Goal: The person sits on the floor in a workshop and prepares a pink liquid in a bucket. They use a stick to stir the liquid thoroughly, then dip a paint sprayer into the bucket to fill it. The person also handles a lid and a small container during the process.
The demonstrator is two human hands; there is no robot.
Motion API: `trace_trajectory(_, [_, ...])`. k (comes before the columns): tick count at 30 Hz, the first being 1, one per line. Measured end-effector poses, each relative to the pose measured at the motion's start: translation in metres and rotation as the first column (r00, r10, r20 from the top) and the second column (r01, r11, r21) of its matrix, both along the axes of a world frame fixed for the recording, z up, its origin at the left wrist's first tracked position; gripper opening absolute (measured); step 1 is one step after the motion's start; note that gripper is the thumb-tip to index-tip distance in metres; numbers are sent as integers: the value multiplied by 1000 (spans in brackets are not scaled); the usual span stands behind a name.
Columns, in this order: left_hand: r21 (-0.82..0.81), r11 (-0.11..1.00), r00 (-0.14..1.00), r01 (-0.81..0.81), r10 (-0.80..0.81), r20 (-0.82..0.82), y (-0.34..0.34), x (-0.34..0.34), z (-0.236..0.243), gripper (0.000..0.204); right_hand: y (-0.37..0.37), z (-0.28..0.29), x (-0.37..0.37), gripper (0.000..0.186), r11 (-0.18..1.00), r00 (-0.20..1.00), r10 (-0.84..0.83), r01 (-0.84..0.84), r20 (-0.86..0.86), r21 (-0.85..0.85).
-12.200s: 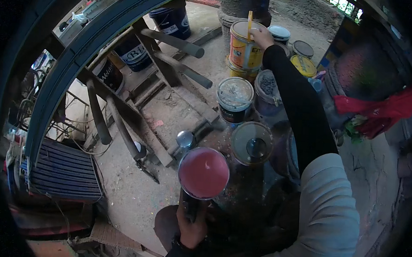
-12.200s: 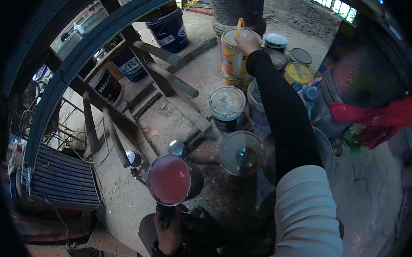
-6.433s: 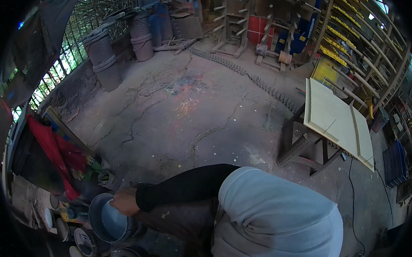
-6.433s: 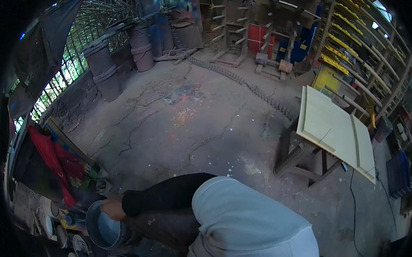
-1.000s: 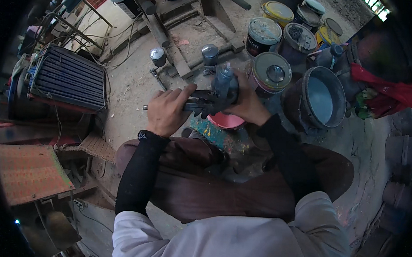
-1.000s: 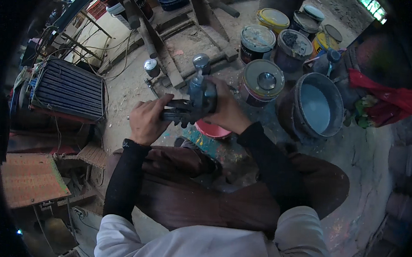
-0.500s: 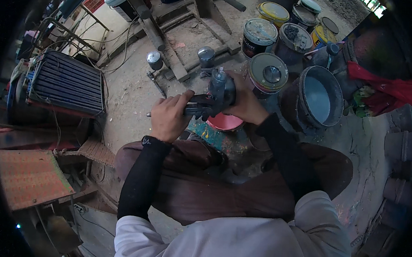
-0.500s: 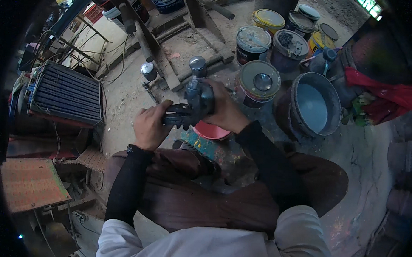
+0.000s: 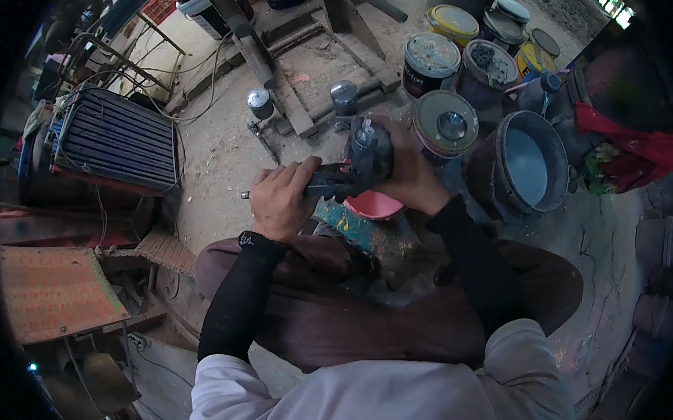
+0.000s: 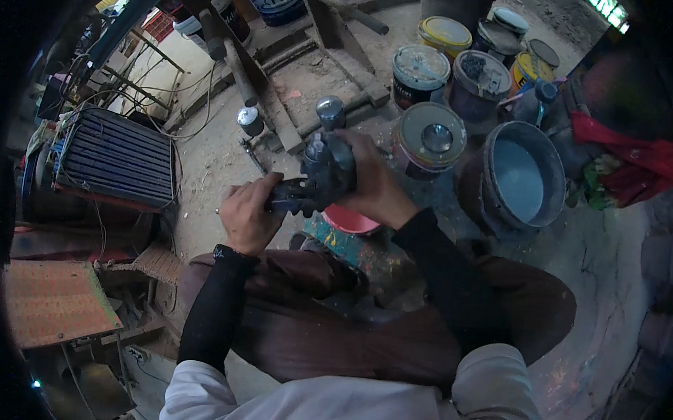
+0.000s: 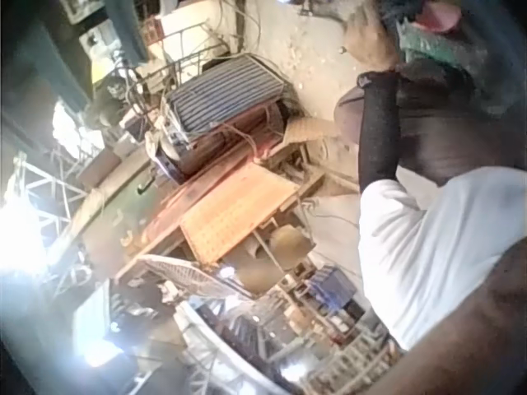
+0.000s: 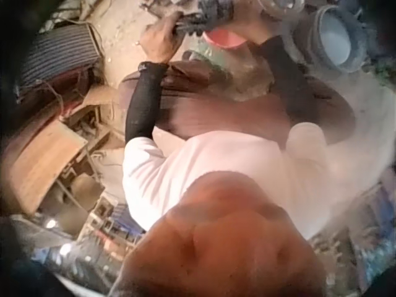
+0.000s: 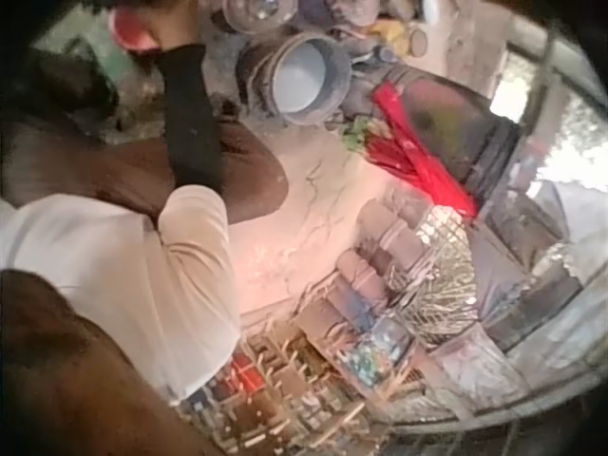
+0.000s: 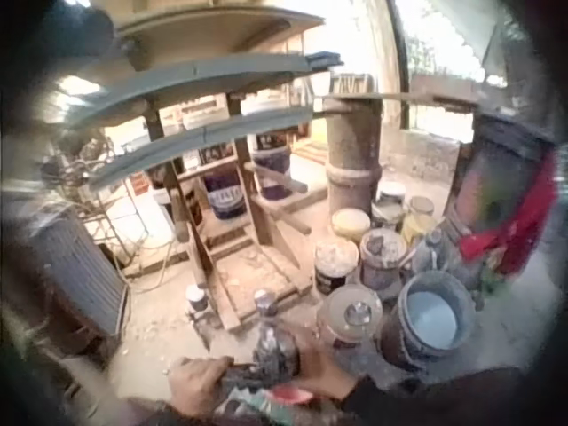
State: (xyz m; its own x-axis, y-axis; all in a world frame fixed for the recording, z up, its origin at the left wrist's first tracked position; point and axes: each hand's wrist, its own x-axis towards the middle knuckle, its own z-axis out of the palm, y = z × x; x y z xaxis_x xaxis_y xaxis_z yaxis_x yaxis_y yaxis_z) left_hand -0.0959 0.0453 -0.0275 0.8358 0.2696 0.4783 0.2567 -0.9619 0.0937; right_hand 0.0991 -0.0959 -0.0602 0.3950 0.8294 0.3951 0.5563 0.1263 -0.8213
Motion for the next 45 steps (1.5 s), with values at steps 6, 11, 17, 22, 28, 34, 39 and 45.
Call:
trace_trajectory(6, [-110, 994, 994, 18, -29, -102, 1, 6, -17, 41, 0, -36, 7, 95, 999, 1000, 18, -18, 1, -42])
trace_trajectory(11, [-65, 998, 993, 19, -26, -113, 2, -3, -6, 41, -1, -25, 2, 95, 997, 995, 65, -68, -77, -27])
trace_trajectory(17, [-18, 1000, 993, 15, -17, -121, 2, -9, 0, 41, 2, -5, 3, 94, 997, 998, 53, -54, -25, -51])
trace_trajectory(22, [-48, 999, 993, 20, -26, -115, 4, -4, -12, 39, 2, -30, 5, 93, 996, 998, 47, -50, -30, -76])
trace_trajectory(28, [-12, 1000, 999, -7, 7, -40, 0, -7, 21, 41, 0, 19, 3, 93, 999, 999, 46, -46, 7, -28])
trace_trajectory(34, [-42, 999, 996, 12, -16, -85, 4, 1, 8, 38, 4, -12, 8, 94, 997, 990, 69, -71, -125, -15])
trace_trajectory(39, [-62, 998, 995, 16, -23, -101, 5, 3, 10, 41, 0, -11, 12, 102, 995, 992, 63, -72, -109, -74])
trace_trajectory(45, [-18, 1000, 1000, -8, 8, -23, -1, -4, 25, 59, 4, 5, 4, 96, 998, 998, 42, -43, -37, -40])
